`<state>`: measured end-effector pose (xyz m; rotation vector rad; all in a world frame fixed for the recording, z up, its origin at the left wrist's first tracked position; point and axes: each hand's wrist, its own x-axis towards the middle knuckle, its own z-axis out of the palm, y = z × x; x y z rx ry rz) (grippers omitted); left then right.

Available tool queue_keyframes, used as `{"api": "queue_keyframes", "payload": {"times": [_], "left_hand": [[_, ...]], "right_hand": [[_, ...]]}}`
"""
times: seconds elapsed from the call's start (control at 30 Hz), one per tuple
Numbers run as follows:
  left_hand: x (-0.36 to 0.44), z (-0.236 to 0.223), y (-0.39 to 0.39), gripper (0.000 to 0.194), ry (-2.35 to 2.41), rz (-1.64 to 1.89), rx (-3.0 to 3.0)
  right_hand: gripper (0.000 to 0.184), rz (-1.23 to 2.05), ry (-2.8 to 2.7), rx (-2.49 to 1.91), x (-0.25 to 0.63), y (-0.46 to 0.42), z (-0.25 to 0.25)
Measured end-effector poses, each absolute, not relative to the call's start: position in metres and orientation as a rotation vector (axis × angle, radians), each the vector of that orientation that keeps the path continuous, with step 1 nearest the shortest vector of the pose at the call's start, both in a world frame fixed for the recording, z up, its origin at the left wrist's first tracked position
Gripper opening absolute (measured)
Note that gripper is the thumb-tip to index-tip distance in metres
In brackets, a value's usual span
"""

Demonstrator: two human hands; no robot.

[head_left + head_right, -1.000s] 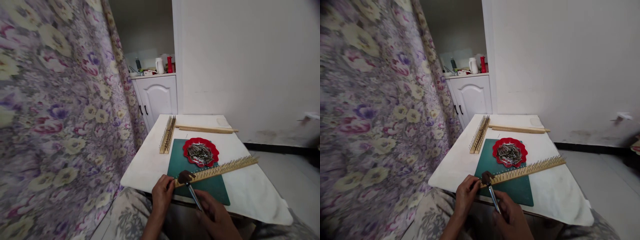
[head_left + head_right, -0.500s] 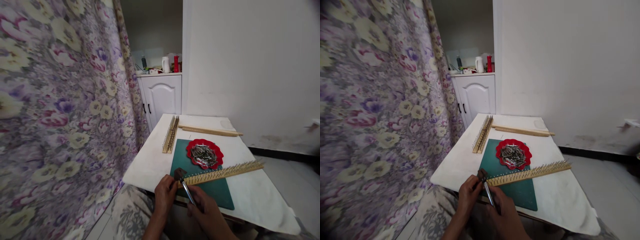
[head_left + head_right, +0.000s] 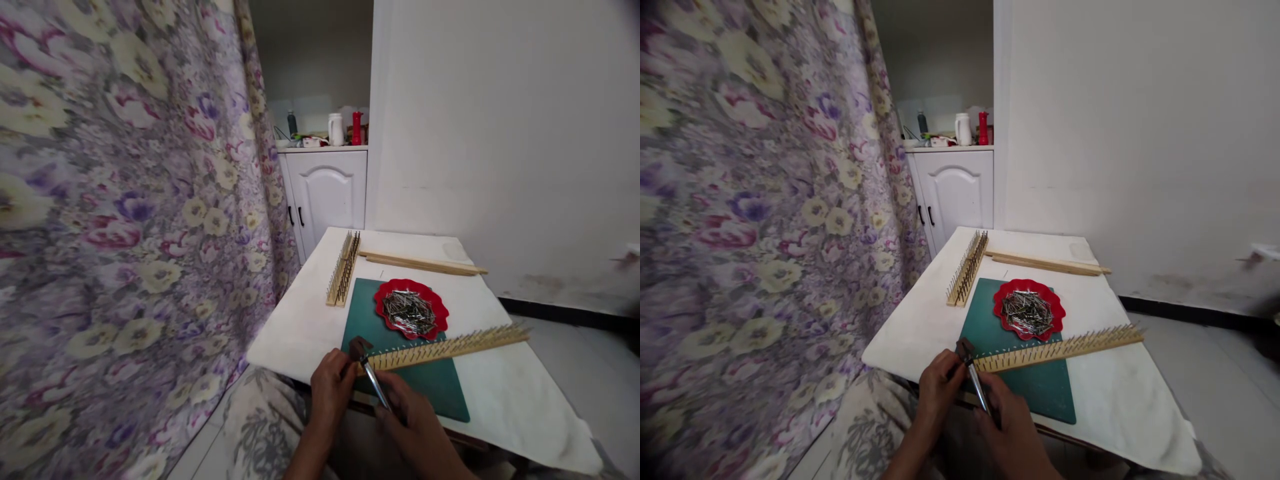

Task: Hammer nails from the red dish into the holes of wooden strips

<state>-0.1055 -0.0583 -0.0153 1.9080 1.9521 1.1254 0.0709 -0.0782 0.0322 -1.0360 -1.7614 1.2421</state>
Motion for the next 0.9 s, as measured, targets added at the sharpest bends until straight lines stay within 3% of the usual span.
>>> {"api": "queue_keyframes", "payload": {"times": [0.4, 0.63, 0.9], "left_hand": [[-0.104, -0.011, -0.060, 0.017, 1.947, 1.106, 1.912], [-0.108, -0.004, -0.063, 0.018, 1.843, 1.117, 1.910], [-0.127, 0.012, -0.063, 0.020, 1.731, 1.156, 1.864]], "right_hand": [[0.040, 1.303, -1.714, -1.016, 0.074, -0.078, 0.036], [0.037, 1.422, -1.339, -1.046, 0.090, -0.092, 0.039], [0.050, 1.388, -0.970, -1.048, 0.123, -0.107, 0.009]]}}
